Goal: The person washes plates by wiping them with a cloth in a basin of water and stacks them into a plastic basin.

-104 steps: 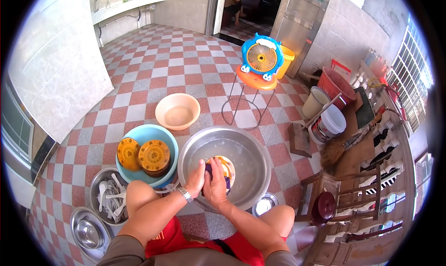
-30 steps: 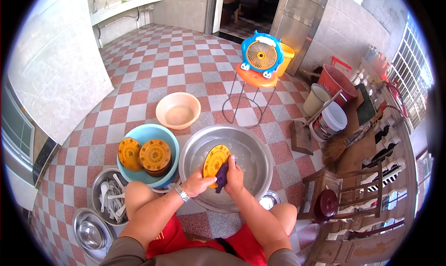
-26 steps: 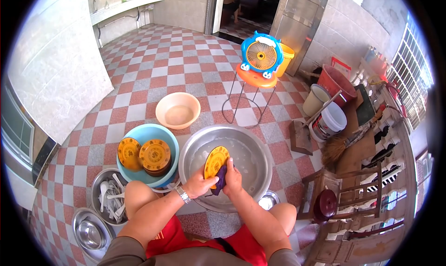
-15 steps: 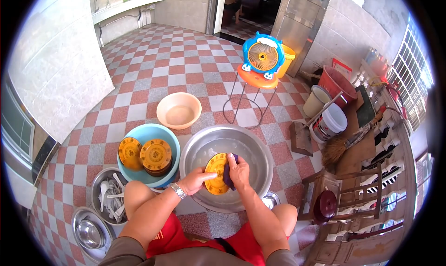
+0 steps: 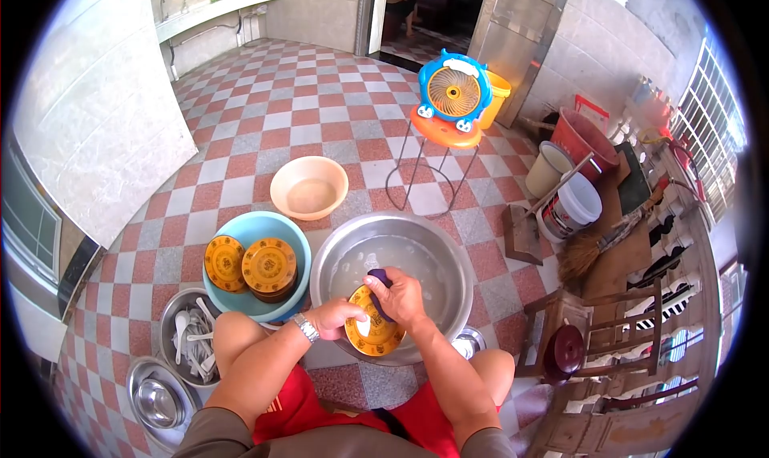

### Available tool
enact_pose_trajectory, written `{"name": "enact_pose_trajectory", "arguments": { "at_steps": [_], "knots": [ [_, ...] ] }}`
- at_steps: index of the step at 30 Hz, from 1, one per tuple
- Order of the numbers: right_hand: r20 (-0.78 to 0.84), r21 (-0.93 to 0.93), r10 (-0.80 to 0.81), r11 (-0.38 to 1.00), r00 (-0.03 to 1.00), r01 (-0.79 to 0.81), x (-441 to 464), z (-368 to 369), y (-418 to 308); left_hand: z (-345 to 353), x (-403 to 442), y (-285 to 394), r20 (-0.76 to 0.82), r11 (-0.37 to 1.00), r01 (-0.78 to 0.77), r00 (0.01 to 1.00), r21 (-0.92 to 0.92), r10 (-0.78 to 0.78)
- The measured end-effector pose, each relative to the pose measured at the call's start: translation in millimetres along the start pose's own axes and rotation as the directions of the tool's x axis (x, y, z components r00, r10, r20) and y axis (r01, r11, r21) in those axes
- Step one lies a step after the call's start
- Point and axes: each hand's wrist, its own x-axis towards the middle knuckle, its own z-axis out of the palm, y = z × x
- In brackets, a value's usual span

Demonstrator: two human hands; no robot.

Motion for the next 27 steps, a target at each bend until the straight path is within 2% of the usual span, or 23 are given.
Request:
{"name": "enact_pose_trajectory", "arguments": {
  "at_steps": [1,3,6,7,11,14,15,17,18,19,22,27],
  "knots": [
    [-0.043,-0.006,-0.098,0.995,0.994,0.098,-1,4,2,1,0,0,-0.015,1.0,-0.002,1.0,0.03,0.002],
    [-0.122,-0.031,-0.291,0.957,0.949,0.289,-2,13,4,7,5,-4,-0.009,0.999,0.003,1.0,-0.037,-0.003],
    [-0.115,0.082,-0.343,0.932,0.932,0.353,-3,18,-2,17,5,-5,0.003,0.994,-0.051,0.999,-0.094,0.051],
    [-0.104,0.187,-0.279,0.937,0.955,0.295,-2,21,4,19,3,-4,0.013,0.988,-0.065,0.998,-0.137,0.067],
    [-0.097,0.261,-0.222,0.935,0.97,0.24,1,22,5,9,6,-1,-0.036,0.97,-0.142,0.99,-0.198,0.138],
    [-0.043,0.272,-0.204,0.94,0.978,0.208,-1,28,6,7,7,0,-0.077,0.94,-0.21,0.978,-0.27,0.196],
    [-0.064,0.208,-0.255,0.942,0.965,0.263,-1,29,6,5,9,0,-0.082,0.928,-0.231,0.973,-0.291,0.217],
    [0.01,0.222,-0.243,0.946,0.97,0.235,-4,26,5,3,10,0,-0.114,0.912,-0.265,0.964,-0.313,0.241],
    [0.045,0.228,-0.237,0.948,0.97,0.221,-6,23,1,5,8,2,-0.107,0.909,-0.28,0.96,-0.308,0.259],
    [0.012,0.23,-0.274,0.937,0.962,0.264,-8,20,-3,6,6,5,-0.099,0.906,-0.295,0.956,-0.304,0.278],
    [0.063,0.266,-0.229,0.942,0.971,0.205,-11,9,-8,7,3,11,-0.07,0.894,-0.321,0.946,-0.312,0.315],
    [-0.144,0.037,-0.237,0.969,0.961,0.245,-6,6,6,2,8,4,-0.076,0.881,-0.343,0.938,-0.325,0.338]
  ]
}}
